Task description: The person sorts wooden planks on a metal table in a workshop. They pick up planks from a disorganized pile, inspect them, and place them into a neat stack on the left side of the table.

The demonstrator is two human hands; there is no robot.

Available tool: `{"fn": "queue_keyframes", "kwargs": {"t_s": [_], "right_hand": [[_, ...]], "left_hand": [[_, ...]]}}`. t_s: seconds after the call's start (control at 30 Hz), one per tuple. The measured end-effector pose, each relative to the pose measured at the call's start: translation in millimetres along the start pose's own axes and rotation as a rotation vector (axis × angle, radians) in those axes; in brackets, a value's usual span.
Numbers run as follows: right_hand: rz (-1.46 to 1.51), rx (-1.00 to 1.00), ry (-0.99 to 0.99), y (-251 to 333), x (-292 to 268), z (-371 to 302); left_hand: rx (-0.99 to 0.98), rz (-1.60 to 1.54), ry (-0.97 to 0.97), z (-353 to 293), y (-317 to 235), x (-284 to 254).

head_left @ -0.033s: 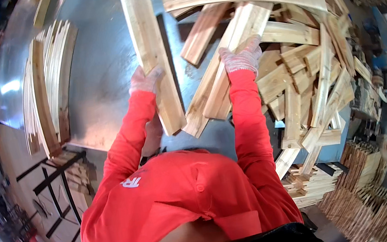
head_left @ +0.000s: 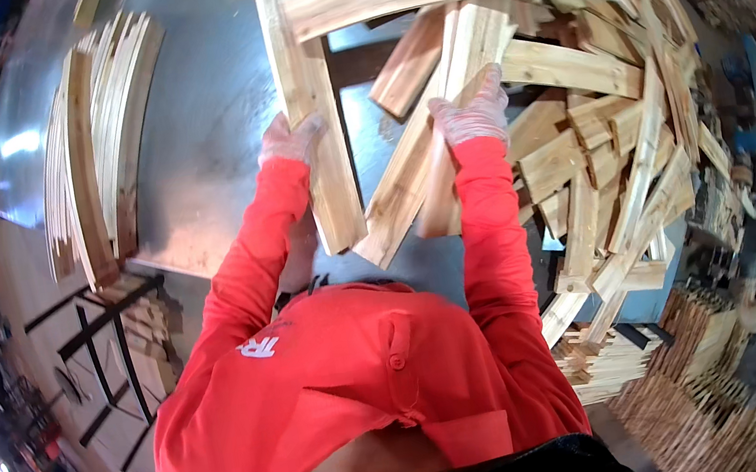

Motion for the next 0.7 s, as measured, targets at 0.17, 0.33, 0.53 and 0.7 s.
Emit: {"fn": "queue_keyframes", "kwargs": {"t_s": [0.17, 0.33, 0.53, 0.7], "right_hand": [[-0.164, -0.083, 0.182, 27, -6, -14], [-0.166, -0.031, 0.118, 26, -7, -44], [-0.943, -0.277, 0.143, 18, 28, -87], [-0.905, -0.32, 0.223, 21, 13, -79]], "left_hand": [[-0.352, -0.132, -0.09, 59, 74, -42], [-0.223, 0.023, -0.323, 74, 125, -100], [-0.114, 0.072, -0.123, 62, 68, -117], [0.62, 0.781, -0.143, 141, -6, -87]]}}
Point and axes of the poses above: each hand's wrist, its own z-axis towards the middle knuckle, its own x-axis out of the palm, y = z × x, the point moved 4 cm from there along z, towards the middle knuckle, and after that the axes turned 5 degrees about -y, right-handed, at the moved point
